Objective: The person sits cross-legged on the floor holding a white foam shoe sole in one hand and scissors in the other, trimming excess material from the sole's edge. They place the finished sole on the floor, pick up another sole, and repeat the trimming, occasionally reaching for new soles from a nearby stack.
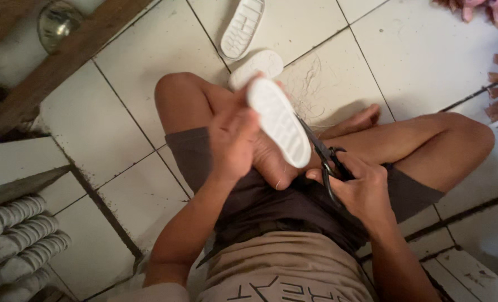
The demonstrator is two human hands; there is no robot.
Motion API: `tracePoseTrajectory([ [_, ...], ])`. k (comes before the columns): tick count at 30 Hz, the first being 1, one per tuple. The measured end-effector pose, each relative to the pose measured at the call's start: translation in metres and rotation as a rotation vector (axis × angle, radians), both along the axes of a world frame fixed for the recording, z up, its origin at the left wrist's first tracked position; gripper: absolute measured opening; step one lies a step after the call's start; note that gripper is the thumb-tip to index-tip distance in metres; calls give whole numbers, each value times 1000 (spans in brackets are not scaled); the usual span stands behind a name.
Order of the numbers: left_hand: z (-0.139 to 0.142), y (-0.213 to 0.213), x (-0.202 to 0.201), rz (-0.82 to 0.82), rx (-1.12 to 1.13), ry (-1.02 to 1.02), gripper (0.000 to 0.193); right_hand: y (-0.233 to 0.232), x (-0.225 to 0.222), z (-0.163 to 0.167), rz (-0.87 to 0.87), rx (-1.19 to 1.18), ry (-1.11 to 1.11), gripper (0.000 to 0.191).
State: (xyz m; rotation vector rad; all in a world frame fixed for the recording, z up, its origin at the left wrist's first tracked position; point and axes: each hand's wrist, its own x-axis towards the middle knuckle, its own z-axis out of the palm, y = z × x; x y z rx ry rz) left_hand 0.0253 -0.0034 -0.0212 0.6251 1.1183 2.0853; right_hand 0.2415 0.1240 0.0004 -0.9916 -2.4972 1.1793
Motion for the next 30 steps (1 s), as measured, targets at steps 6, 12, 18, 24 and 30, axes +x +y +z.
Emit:
tracePoseTrajectory([
  [6, 8, -1, -18, 2, 129, -83, 52, 0, -2, 6, 44, 67, 38, 50],
  [12, 9, -5, -2, 0, 17, 19, 54, -5, -3, 4, 18, 51, 8, 44],
  [18, 6, -5, 4, -4, 47, 15, 53, -5, -8, 1, 24, 96, 54, 40],
  [24, 4, -10, 11, -41, -17, -7, 52, 0, -8, 0, 60, 146, 33, 33],
  [30, 2, -13, 16, -36, -86, 15, 54, 4, -11, -4, 114, 294, 87, 34],
])
